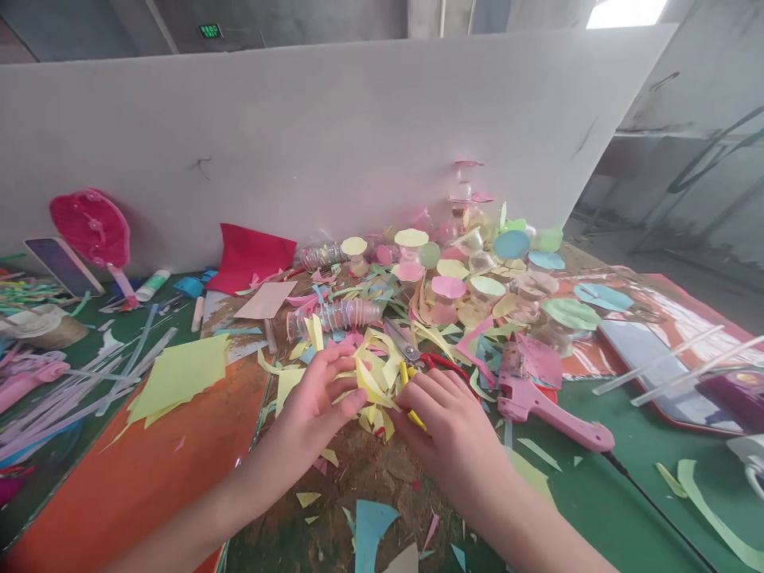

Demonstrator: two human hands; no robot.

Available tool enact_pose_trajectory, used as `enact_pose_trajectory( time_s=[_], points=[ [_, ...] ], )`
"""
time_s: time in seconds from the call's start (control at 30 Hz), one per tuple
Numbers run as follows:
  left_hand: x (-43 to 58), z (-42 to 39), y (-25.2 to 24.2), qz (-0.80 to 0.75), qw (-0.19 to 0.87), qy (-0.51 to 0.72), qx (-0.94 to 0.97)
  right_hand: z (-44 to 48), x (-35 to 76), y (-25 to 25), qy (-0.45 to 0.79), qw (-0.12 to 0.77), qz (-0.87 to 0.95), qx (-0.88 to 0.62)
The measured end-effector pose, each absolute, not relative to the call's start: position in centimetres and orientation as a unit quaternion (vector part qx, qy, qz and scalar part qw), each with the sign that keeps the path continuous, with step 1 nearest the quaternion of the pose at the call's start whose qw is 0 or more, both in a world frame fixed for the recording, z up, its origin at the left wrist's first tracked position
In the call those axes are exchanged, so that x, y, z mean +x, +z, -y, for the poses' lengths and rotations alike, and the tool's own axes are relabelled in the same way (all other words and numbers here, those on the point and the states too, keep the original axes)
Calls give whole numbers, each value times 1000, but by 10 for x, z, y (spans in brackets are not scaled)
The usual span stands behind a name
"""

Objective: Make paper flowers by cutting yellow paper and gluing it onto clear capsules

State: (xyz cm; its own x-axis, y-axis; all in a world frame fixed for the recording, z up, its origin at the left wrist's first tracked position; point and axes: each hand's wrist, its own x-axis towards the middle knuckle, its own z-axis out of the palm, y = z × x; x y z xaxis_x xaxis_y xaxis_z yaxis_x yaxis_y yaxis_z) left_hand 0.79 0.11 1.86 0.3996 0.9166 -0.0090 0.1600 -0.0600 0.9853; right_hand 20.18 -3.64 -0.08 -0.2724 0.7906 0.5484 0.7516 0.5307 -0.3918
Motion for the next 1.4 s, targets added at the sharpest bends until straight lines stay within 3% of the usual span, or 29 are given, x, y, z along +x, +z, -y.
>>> enact_pose_trajectory(
  time_s=[0.27, 0.43, 0.8, 1.17, 1.4],
  points=[
    [7, -1, 20, -443, 567, 307, 623, 38, 199, 1, 136, 396, 784, -459],
    [7, -2, 23, -412, 585, 327, 617, 39, 198, 0, 262, 403, 701, -527],
    [5, 0, 24, -387, 604, 330, 613, 31, 201, -3, 396, 446, 560, -575],
    [7, 9, 24, -413, 529, 328, 665, 35, 198, 10, 618, 411, 444, -502],
    [8, 15, 42, -405, 547, 342, 648, 40, 196, 12, 618, 405, 438, -513]
  ],
)
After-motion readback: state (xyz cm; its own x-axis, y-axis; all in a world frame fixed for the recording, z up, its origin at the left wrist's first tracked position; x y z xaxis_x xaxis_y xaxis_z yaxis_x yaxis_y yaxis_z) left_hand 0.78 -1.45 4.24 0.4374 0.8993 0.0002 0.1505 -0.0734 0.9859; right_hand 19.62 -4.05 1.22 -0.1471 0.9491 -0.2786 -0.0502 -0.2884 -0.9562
